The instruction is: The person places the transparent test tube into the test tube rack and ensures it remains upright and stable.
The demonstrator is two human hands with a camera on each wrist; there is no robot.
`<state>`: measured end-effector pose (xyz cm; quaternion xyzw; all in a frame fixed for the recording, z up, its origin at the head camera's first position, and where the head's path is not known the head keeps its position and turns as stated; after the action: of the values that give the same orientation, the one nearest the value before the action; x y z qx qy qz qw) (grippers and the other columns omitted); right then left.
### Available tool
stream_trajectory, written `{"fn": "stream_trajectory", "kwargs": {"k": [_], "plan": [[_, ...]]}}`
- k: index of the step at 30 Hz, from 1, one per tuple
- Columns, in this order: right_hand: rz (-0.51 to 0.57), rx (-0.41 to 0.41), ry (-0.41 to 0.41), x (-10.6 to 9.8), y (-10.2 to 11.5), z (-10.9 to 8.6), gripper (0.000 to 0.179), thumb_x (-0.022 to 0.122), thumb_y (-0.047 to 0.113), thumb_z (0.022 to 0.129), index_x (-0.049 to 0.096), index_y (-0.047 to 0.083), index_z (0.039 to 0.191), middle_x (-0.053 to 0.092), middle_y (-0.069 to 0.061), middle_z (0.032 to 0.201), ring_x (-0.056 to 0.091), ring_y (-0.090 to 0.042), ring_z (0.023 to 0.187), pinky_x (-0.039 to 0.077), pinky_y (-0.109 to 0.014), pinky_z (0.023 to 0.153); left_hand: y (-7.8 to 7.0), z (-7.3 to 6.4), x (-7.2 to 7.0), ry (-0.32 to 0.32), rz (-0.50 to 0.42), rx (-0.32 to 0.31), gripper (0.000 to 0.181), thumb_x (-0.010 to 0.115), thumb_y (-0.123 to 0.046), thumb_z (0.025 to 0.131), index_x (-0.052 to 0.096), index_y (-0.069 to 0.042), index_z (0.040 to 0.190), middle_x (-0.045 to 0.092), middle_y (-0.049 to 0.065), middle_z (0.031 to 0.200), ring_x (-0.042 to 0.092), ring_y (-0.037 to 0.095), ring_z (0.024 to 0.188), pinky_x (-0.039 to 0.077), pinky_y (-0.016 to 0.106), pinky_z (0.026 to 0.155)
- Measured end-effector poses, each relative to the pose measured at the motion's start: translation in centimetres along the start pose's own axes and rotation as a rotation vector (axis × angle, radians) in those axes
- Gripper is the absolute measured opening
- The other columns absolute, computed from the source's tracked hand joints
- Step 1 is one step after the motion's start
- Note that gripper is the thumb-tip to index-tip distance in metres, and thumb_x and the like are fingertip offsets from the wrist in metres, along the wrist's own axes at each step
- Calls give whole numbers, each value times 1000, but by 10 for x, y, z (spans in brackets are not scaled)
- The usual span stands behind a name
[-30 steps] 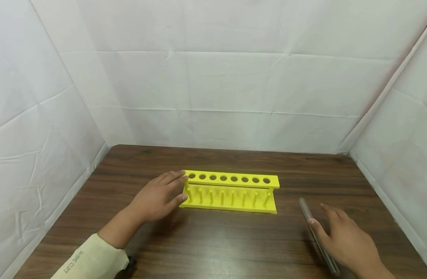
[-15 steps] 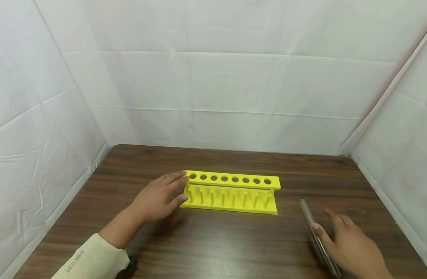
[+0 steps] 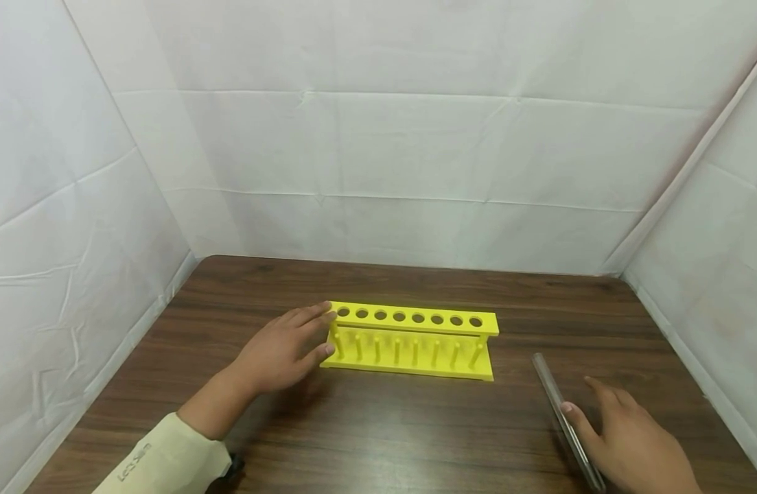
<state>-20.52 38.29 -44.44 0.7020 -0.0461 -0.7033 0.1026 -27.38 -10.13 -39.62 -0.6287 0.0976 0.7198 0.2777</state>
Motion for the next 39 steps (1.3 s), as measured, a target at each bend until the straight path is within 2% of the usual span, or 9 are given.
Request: {"fn": "stream_trajectory", "kwargs": {"k": [5,10,14,25,27,30,34,37,39], "plan": [[-10,26,38,2,-4,0,88,41,63,104,43,-17,142,51,-46,127,52,-65,110,48,-70,71,1,0,1,4,2,-3,65,41,-60,106,46,-18,156,33,3,165,40,39,144,33,60,114],[-11,41,88,4,-3,-1,88,41,63,105,41,-18,140,61,-37,116,58,-61,102,51,-64,64,1,1,2,6,0,-3,66,39,-60,106,45,-18,156,32,3,165,41,39,143,34,61,113],[-5,53,127,5,-3,-1,89,40,62,105,40,-20,139,63,-34,113,61,-58,99,52,-60,63,1,0,3,2,-7,-1,66,39,-61,106,45,-19,157,32,2,166,42,38,143,34,61,113],[-2,73,209,11,-9,-1,95,36,67,104,41,-22,138,63,-36,113,62,-57,98,52,-63,67,2,0,4,0,-8,-4,65,41,-59,106,46,-19,156,32,2,166,43,36,143,36,61,112],[1,83,222,13,-11,-2,98,35,69,103,41,-22,138,66,-32,110,64,-53,95,52,-63,66,2,0,4,2,-6,-4,65,40,-60,106,45,-18,156,32,2,166,42,35,143,35,61,112],[13,103,235,17,-13,-2,100,35,72,101,44,-21,136,70,-17,100,68,-39,85,54,-57,63,2,0,4,3,-6,-2,66,39,-60,106,46,-17,156,32,3,166,41,33,144,35,60,113],[25,143,257,21,-15,-4,101,36,77,98,49,-17,132,66,1,87,64,-20,72,52,-46,57,2,-1,3,3,-12,-2,66,38,-60,107,46,-17,156,32,3,166,42,33,143,35,61,112],[28,151,273,24,-14,-6,100,39,78,96,52,-15,130,65,4,84,63,-17,70,52,-45,56,2,-1,2,-1,-18,-1,66,38,-60,106,46,-17,156,32,3,166,44,35,142,36,61,111],[24,142,275,25,-13,-7,97,43,76,96,54,-14,128,68,1,86,65,-21,71,53,-48,57,2,-1,2,-2,-19,0,66,38,-60,106,46,-18,156,32,3,166,45,36,141,36,62,111]]}}
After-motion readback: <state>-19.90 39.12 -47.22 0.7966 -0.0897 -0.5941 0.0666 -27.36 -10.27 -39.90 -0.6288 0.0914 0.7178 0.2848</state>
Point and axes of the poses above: each hand's wrist, its own z-axis towards the middle knuckle, its own x-axis out of the palm, y = z × x, the point moved 8 cm from there along z, towards the middle knuckle
